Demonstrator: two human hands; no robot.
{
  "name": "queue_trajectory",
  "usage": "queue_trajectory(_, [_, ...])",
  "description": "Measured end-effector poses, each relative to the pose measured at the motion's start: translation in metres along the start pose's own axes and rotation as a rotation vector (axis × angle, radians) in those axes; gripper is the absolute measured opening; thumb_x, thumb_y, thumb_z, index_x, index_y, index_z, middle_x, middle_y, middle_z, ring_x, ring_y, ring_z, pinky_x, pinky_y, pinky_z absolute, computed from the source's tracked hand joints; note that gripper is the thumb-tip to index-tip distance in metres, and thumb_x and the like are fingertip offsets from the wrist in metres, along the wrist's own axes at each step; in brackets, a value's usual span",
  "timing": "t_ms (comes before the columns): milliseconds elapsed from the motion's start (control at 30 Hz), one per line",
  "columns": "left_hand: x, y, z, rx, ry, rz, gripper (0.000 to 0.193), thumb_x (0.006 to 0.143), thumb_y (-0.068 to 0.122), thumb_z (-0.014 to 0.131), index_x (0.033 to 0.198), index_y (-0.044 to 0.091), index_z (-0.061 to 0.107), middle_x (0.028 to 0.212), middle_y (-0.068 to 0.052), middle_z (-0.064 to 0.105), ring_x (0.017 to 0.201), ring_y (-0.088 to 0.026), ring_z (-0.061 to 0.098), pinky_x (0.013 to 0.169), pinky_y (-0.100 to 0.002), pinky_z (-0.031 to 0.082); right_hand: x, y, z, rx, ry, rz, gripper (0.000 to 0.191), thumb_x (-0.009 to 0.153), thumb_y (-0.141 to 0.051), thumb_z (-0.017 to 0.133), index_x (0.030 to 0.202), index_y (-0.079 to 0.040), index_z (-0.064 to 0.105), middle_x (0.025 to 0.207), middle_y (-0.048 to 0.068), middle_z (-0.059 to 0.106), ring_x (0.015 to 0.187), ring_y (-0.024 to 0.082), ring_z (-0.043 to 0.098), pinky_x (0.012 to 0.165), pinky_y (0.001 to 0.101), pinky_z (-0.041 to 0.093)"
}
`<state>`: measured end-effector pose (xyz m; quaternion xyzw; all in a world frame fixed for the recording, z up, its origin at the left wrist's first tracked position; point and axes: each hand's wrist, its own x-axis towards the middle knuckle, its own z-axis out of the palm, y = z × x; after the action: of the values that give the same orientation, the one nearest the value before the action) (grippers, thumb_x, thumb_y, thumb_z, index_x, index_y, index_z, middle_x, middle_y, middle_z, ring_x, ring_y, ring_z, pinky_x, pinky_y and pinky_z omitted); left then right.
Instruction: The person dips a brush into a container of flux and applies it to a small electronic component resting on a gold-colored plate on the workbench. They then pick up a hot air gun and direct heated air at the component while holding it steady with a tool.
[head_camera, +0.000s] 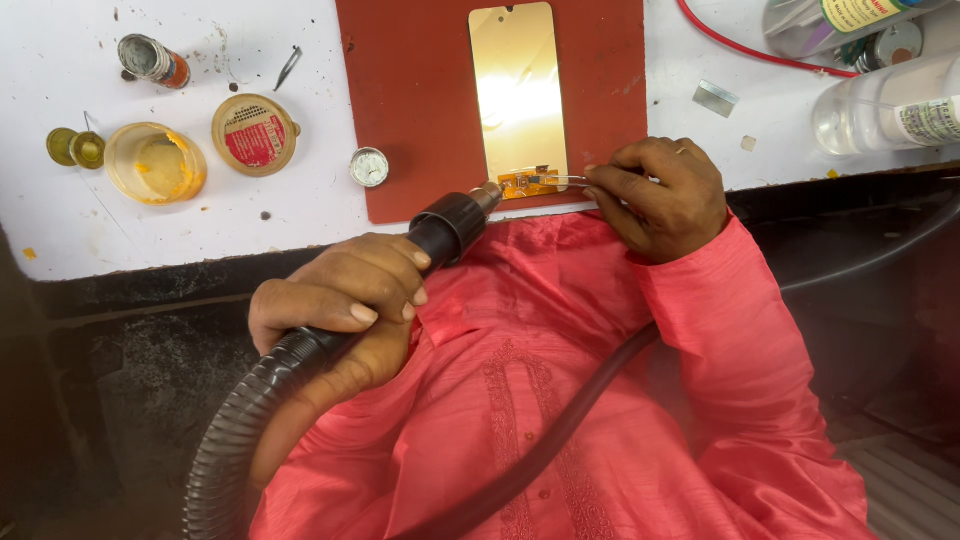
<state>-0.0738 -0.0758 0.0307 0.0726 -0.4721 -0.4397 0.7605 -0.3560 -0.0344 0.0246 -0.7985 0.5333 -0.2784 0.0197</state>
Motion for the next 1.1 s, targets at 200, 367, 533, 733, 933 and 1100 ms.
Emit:
queue_trajectory(200, [0.0, 0.008, -0.002, -0.027, -0.078, -0.082, 0.086, 0.076, 0.085, 0.037, 0.1, 0.004, 0.051, 0.065, -0.015, 0.058, 0.052, -0.027, 0.06, 0.059, -0.043, 0.058, 0.005, 0.0, 0.003, -0.006, -0.017, -0.035, 0.022, 0.087, -0.007, 0.087, 0.106, -0.009, 0.077, 0.093, 0.002, 0.065, 0.077, 0.02, 0.061, 0.069, 0.0354, 0.043])
queue_trajectory(367, [0.0, 0.008, -0.005, -0.071, -0.096, -0.106, 0.092, 0.068, 0.087, 0.036, 0.101, 0.002, 0.052, 0.069, -0.017, 0.061, 0.052, -0.029, 0.062, 0.062, -0.046, 0.059, 0.005, 0.002, 0.002, -0.037, -0.032, -0.06, 0.02, 0.087, -0.008, 0.087, 0.104, -0.01, 0.077, 0.092, 0.002, 0.065, 0.077, 0.019, 0.061, 0.068, 0.035, 0.042])
queue_trajectory(533, [-0.002, 0.007, -0.004, -0.068, -0.091, -0.1, 0.094, 0.069, 0.088, 0.035, 0.1, 0.001, 0.052, 0.067, -0.016, 0.058, 0.052, -0.028, 0.059, 0.059, -0.045, 0.058, 0.004, 0.003, 0.003, -0.036, -0.035, -0.068, 0.02, 0.088, -0.008, 0.087, 0.104, -0.01, 0.076, 0.092, 0.001, 0.064, 0.077, 0.018, 0.061, 0.07, 0.0348, 0.043])
queue_trajectory(733, [-0.001, 0.009, -0.002, -0.031, -0.054, -0.079, 0.091, 0.073, 0.087, 0.035, 0.102, 0.001, 0.05, 0.067, -0.016, 0.058, 0.051, -0.026, 0.059, 0.06, -0.043, 0.059, 0.0, 0.004, -0.003, -0.048, -0.025, -0.057, 0.023, 0.087, -0.008, 0.088, 0.107, -0.011, 0.077, 0.095, 0.001, 0.065, 0.079, 0.019, 0.061, 0.07, 0.0356, 0.042])
queue_trajectory(933, [-0.002, 0.004, 0.001, -0.07, -0.085, -0.097, 0.087, 0.074, 0.083, 0.038, 0.101, 0.002, 0.051, 0.067, -0.015, 0.058, 0.053, -0.027, 0.06, 0.061, -0.044, 0.059, -0.007, 0.006, -0.007, -0.071, -0.017, -0.03, 0.024, 0.087, -0.006, 0.088, 0.108, -0.011, 0.077, 0.097, 0.001, 0.066, 0.079, 0.019, 0.061, 0.07, 0.0355, 0.04])
queue_trajectory(1100, [-0.005, 0.005, 0.001, -0.067, -0.07, -0.131, 0.085, 0.075, 0.082, 0.039, 0.101, 0.002, 0.051, 0.069, -0.016, 0.059, 0.056, -0.028, 0.061, 0.063, -0.045, 0.06, -0.011, 0.009, -0.007, -0.056, -0.007, -0.017, 0.023, 0.088, -0.006, 0.088, 0.108, -0.012, 0.077, 0.098, 0.001, 0.066, 0.08, 0.019, 0.062, 0.072, 0.0355, 0.042])
